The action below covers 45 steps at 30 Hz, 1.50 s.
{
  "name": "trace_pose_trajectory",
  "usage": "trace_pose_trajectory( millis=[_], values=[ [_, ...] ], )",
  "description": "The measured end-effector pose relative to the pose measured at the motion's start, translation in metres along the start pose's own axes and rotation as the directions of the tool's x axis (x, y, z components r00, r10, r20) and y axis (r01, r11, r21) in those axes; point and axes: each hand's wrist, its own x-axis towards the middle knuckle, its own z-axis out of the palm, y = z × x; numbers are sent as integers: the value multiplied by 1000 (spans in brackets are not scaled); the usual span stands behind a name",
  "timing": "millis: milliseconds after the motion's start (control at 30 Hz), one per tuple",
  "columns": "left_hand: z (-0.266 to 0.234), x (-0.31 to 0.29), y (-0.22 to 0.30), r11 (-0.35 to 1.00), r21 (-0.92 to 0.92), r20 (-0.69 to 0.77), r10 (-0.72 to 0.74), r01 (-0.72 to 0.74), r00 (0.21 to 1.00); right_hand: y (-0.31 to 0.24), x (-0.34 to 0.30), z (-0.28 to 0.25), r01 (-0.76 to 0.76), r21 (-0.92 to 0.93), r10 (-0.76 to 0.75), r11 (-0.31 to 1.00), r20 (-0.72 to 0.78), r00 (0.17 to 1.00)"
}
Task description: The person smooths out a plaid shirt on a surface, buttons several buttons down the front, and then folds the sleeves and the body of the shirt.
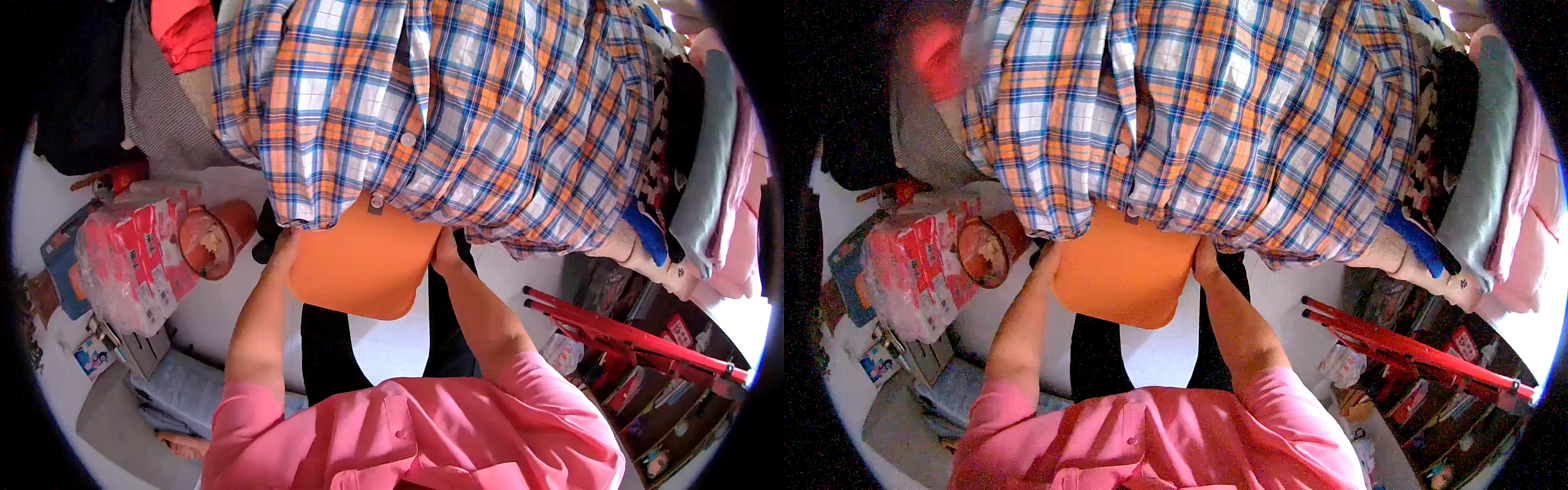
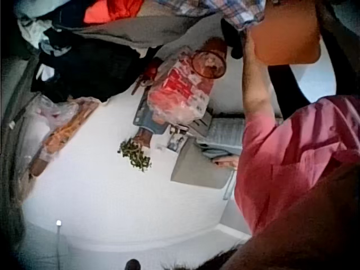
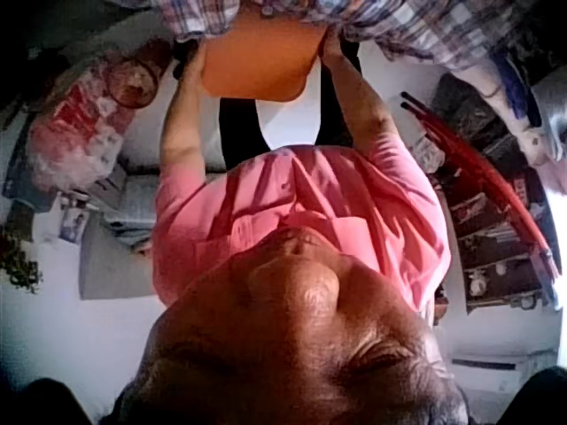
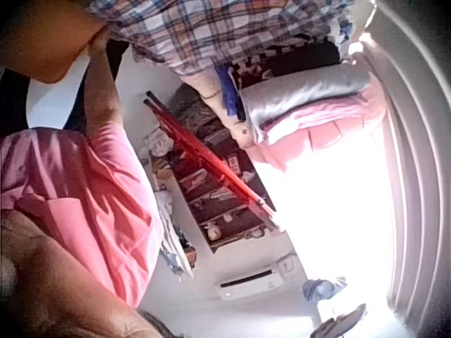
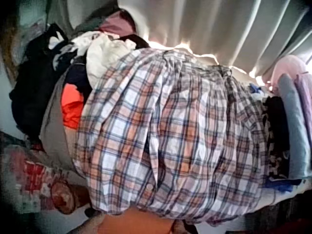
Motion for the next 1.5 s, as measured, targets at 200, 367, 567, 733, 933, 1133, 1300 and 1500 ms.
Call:
trace_pose_trajectory(
  millis=[200, 367, 567, 733, 933, 1133, 1300, 1500],
  values=[
    [26, -42, -66, 979, -140, -12, 147, -147, 989, 16, -42, -4, 99, 222, -98, 970, -14, 995],
    [54, -91, -139, 987, -154, 4, 36, -34, 999, 49, -82, -42, 14, 207, -17, 978, 12, 1000],
    [64, -110, -185, 997, -48, 127, -48, 54, 991, 91, -86, -81, -149, -31, 129, 988, -345, 930],
    [68, -123, -151, 1000, 13, 167, 20, -22, 986, 100, -70, -82, -376, -349, 5, 859, -727, 687],
    [88, -201, 32, 563, 607, -80, 746, -561, 661, 21, -164, -5, 389, -870, -707, 304, 68, 704],
    [85, -210, 261, 2, 659, 96, 992, -752, 86, -182, -252, 86, 810, -549, -830, -207, 537, 152],
    [110, -192, 323, 93, 815, 50, 972, -571, 230, -263, -237, 108, 615, -775, -923, -146, 331, 197],
    [113, -189, 325, 52, 884, 59, 973, -465, 222, -269, -226, 109, 504, -819, -876, -274, 428, 220]
  ],
)
